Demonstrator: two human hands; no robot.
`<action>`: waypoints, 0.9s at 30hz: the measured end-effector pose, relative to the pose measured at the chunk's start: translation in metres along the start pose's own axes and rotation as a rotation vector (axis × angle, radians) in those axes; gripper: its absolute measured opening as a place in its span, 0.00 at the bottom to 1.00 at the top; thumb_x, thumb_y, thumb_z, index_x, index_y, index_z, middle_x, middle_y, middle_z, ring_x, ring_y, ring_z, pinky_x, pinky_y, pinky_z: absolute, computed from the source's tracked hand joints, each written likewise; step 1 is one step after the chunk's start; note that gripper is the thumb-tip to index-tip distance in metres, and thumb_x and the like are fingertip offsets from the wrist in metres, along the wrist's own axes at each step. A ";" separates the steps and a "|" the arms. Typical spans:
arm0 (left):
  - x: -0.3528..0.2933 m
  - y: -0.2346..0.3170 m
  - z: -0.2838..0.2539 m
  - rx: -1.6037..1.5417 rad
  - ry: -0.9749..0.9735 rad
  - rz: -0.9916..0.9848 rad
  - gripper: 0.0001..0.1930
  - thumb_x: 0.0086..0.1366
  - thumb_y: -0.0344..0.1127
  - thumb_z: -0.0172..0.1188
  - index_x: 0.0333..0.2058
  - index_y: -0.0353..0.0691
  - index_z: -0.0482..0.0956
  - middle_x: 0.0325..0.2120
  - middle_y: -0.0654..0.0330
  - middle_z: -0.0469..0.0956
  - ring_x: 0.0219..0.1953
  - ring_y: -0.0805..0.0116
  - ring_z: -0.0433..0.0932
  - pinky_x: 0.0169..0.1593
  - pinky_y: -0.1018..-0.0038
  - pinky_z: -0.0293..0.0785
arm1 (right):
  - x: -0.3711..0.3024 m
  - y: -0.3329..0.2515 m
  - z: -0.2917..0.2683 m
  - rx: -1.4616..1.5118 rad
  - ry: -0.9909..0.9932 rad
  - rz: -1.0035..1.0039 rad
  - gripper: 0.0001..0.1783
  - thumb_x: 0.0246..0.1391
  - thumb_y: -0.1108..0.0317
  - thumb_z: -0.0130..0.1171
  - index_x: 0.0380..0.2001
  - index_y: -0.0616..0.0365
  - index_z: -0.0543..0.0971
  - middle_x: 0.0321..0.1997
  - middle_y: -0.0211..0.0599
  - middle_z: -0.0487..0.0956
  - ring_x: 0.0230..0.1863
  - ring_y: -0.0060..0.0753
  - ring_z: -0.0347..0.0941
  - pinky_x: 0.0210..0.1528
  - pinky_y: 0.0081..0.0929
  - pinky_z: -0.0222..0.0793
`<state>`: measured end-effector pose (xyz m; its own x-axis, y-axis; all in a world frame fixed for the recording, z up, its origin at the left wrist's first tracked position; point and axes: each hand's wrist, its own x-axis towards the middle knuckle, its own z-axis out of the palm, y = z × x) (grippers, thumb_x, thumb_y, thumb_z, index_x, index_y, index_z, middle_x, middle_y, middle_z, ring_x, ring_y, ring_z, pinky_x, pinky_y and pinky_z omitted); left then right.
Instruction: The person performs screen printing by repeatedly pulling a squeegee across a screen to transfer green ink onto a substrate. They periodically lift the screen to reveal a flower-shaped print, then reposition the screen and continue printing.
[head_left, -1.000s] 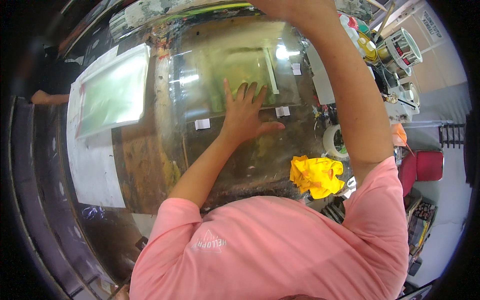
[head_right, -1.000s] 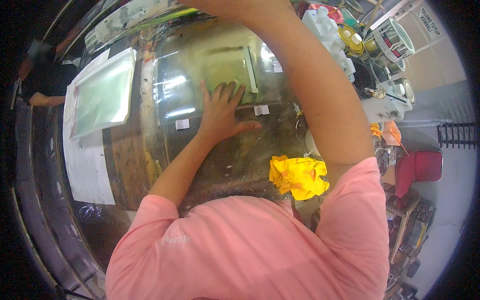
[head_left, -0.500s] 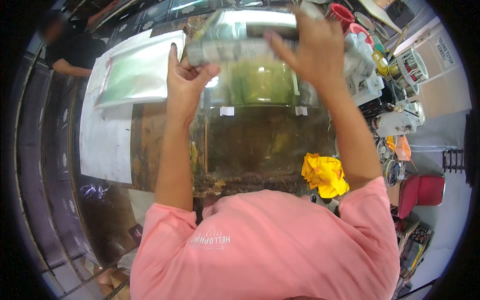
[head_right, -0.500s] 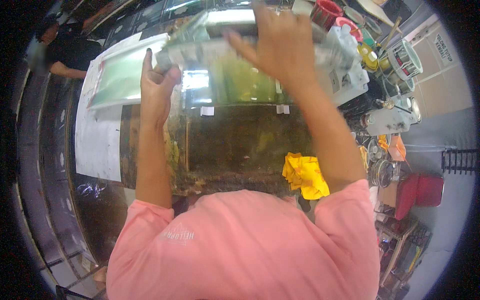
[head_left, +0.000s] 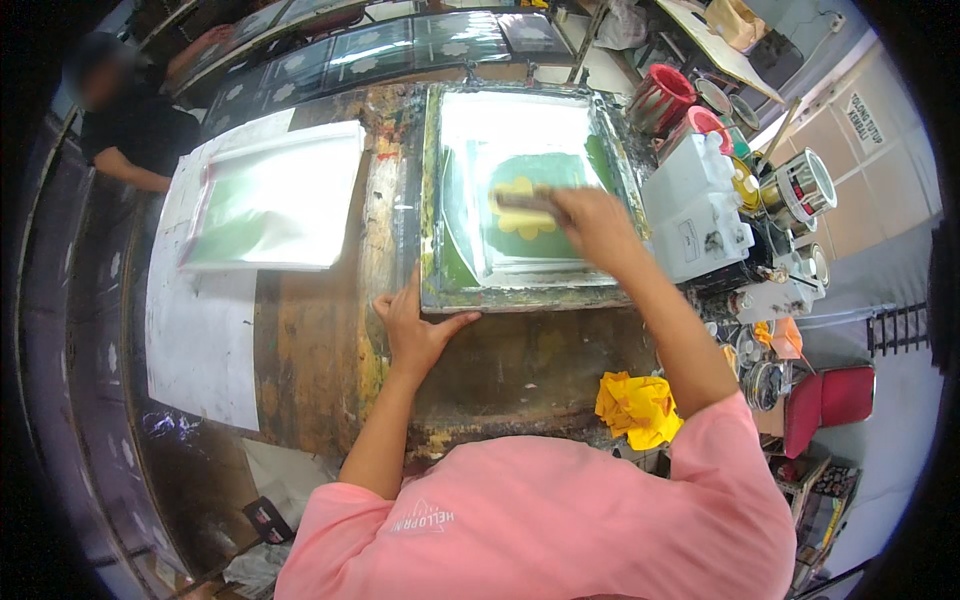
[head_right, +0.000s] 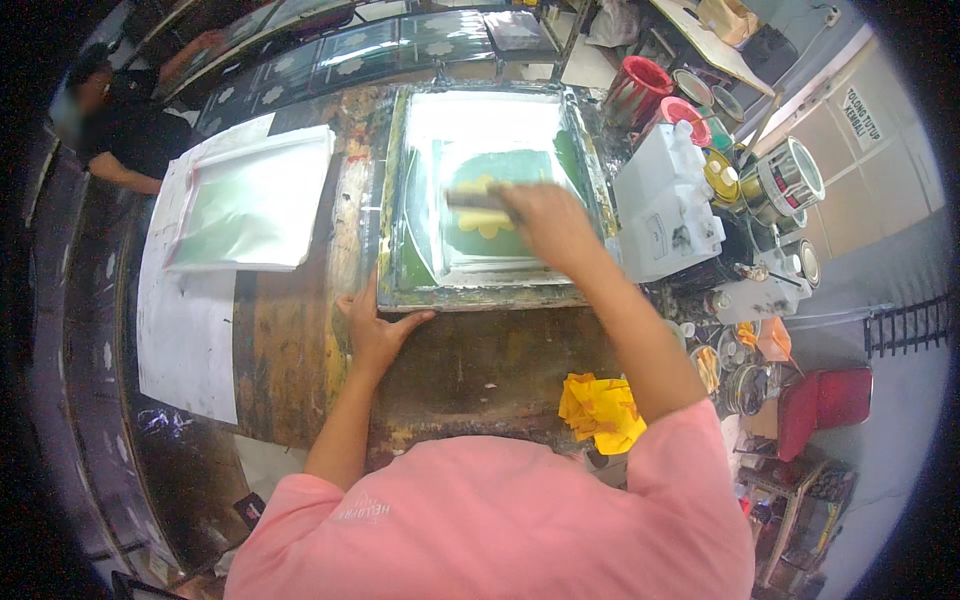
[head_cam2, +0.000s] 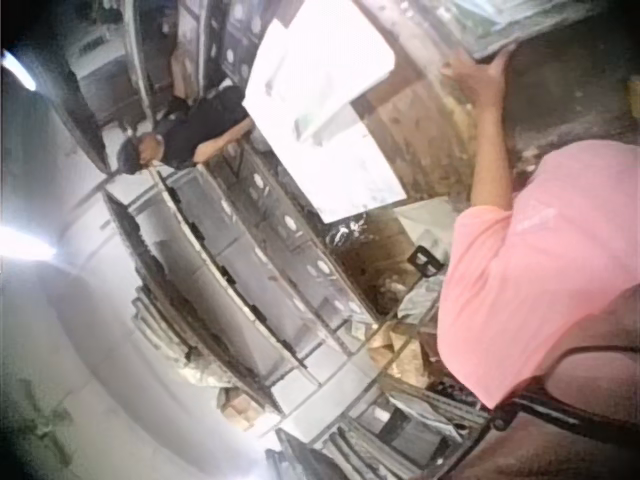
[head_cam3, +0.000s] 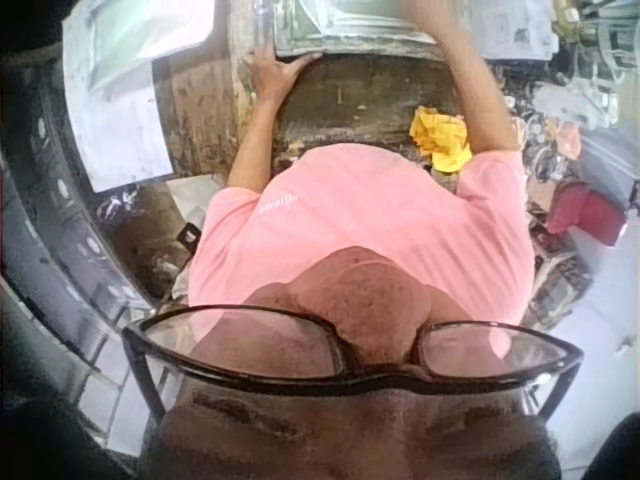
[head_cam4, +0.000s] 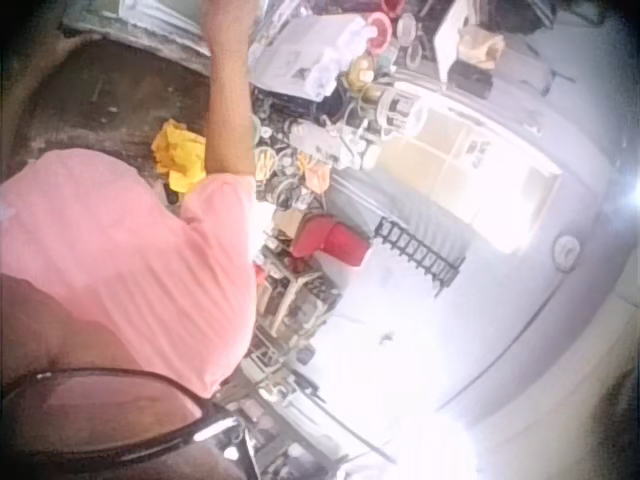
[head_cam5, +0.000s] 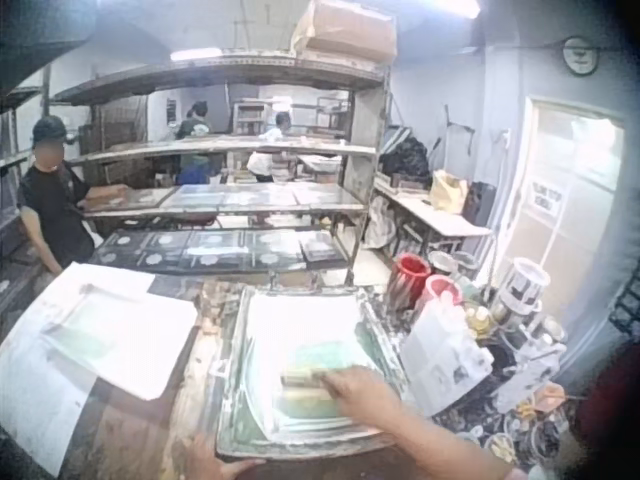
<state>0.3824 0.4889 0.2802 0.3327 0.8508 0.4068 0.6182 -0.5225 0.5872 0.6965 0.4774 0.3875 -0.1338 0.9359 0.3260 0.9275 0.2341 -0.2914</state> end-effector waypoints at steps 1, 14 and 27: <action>0.000 0.000 0.001 -0.005 -0.011 0.001 0.60 0.41 0.66 0.79 0.66 0.30 0.69 0.39 0.56 0.84 0.41 0.62 0.75 0.56 0.62 0.56 | 0.021 0.012 0.001 -0.039 -0.001 0.019 0.19 0.54 0.72 0.59 0.51 0.52 0.81 0.38 0.45 0.84 0.43 0.53 0.80 0.48 0.47 0.75; 0.002 0.004 -0.002 -0.004 0.013 0.061 0.60 0.39 0.62 0.81 0.67 0.31 0.69 0.37 0.58 0.84 0.38 0.63 0.76 0.54 0.63 0.58 | 0.139 0.110 0.086 -0.286 0.031 0.020 0.21 0.63 0.45 0.57 0.51 0.42 0.82 0.43 0.35 0.84 0.47 0.45 0.81 0.45 0.46 0.79; 0.001 0.003 -0.002 -0.005 0.012 0.047 0.57 0.43 0.64 0.79 0.65 0.32 0.71 0.37 0.57 0.84 0.41 0.60 0.75 0.54 0.63 0.60 | -0.057 -0.052 0.023 -0.160 -0.102 0.064 0.20 0.58 0.44 0.62 0.44 0.47 0.84 0.38 0.34 0.80 0.41 0.42 0.79 0.38 0.41 0.78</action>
<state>0.3832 0.4879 0.2832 0.3528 0.8244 0.4425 0.5986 -0.5624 0.5704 0.6481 0.4177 0.3630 -0.1001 0.9711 0.2165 0.9778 0.1363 -0.1592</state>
